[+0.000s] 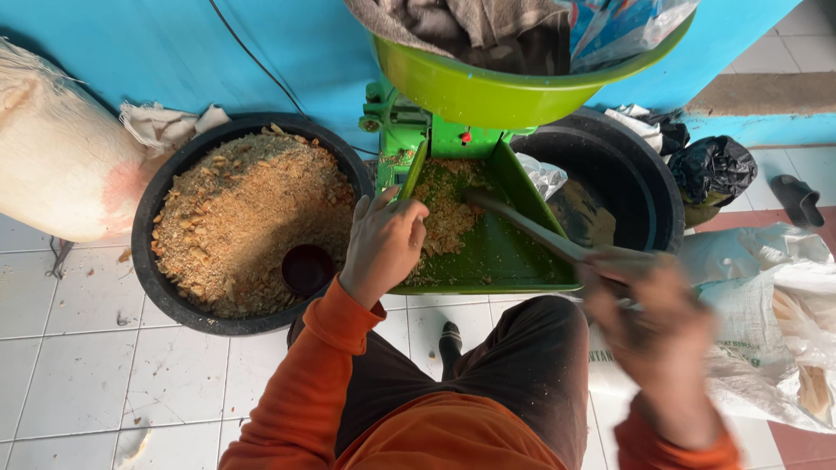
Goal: The person sits in front of a green grinding machine and repeatedly scoops crushed material from the collection tray into the machine's hopper, using a flat scoop to push the material in. Ground powder exits into a black basin, and the person later holds a plastic bag under the outlet to collect the powder.
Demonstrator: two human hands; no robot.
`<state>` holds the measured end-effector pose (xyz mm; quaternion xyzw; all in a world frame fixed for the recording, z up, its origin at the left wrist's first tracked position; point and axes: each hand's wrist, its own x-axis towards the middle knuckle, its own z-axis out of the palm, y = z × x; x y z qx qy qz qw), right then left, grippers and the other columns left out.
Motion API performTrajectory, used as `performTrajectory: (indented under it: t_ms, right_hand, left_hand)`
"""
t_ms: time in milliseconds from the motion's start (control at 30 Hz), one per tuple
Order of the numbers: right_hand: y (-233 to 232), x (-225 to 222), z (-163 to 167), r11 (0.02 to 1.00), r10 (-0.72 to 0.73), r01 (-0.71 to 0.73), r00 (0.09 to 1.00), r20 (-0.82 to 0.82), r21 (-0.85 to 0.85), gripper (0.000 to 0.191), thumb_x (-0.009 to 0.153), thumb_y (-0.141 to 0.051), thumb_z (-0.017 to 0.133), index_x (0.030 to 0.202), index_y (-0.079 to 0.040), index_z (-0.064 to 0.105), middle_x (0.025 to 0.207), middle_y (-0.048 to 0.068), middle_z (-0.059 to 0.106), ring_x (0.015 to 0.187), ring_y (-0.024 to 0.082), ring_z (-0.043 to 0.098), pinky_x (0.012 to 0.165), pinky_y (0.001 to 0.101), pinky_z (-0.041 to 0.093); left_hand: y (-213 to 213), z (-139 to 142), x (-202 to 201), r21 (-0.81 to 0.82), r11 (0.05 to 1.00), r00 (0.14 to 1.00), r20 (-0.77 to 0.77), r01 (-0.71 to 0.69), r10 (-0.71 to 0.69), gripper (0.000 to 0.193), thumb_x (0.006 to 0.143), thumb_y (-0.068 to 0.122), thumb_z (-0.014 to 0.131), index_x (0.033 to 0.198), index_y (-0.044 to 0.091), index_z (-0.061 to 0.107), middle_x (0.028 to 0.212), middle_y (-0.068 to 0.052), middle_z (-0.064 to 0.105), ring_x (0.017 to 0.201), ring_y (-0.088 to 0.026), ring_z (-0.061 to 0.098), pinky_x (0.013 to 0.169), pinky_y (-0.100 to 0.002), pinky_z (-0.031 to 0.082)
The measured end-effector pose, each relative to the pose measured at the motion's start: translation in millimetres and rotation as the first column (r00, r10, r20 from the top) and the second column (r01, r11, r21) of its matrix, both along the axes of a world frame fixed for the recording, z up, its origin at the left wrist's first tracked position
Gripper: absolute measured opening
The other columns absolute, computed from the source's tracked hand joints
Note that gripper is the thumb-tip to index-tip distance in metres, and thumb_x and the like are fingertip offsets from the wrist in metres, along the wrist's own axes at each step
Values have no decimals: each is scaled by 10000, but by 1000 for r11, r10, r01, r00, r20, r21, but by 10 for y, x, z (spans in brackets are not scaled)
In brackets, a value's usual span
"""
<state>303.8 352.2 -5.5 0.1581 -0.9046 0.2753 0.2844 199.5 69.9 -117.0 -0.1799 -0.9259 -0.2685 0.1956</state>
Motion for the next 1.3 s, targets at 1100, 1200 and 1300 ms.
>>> performTrajectory:
  t_ms: [1100, 1200, 1300]
  right_hand:
    - [176, 269, 481, 916, 367, -296, 891, 268, -271, 229, 870, -6, 695, 1070, -64, 599, 1122, 106, 730, 814, 97, 688, 662, 233, 607]
    - [-46, 222, 106, 907, 421, -421, 907, 22, 11, 266, 862, -44, 771, 1037, -69, 572, 1085, 54, 710, 869, 153, 707, 716, 294, 572]
    - [-451, -21, -98, 920, 354, -336, 933, -62, 201, 283, 832, 13, 798, 1039, -12, 607, 1030, 101, 716, 828, 237, 693, 704, 348, 556]
  left_hand:
    - [-230, 158, -541, -362, 875, 916, -115, 322, -385, 169, 863, 45, 699, 1003, 127, 745, 988, -15, 726, 1071, -217, 618, 984, -436, 437]
    - [-314, 156, -335, -185, 966, 973, -105, 183, -204, 227, 865, 37, 700, 1081, 85, 746, 1079, -48, 748, 1107, -262, 628, 1003, -464, 442]
    - [-269, 100, -225, -158, 986, 997, -44, 54, -62, 242, 921, 54, 710, 1160, 70, 744, 1100, -79, 748, 1152, -296, 634, 1046, -505, 438]
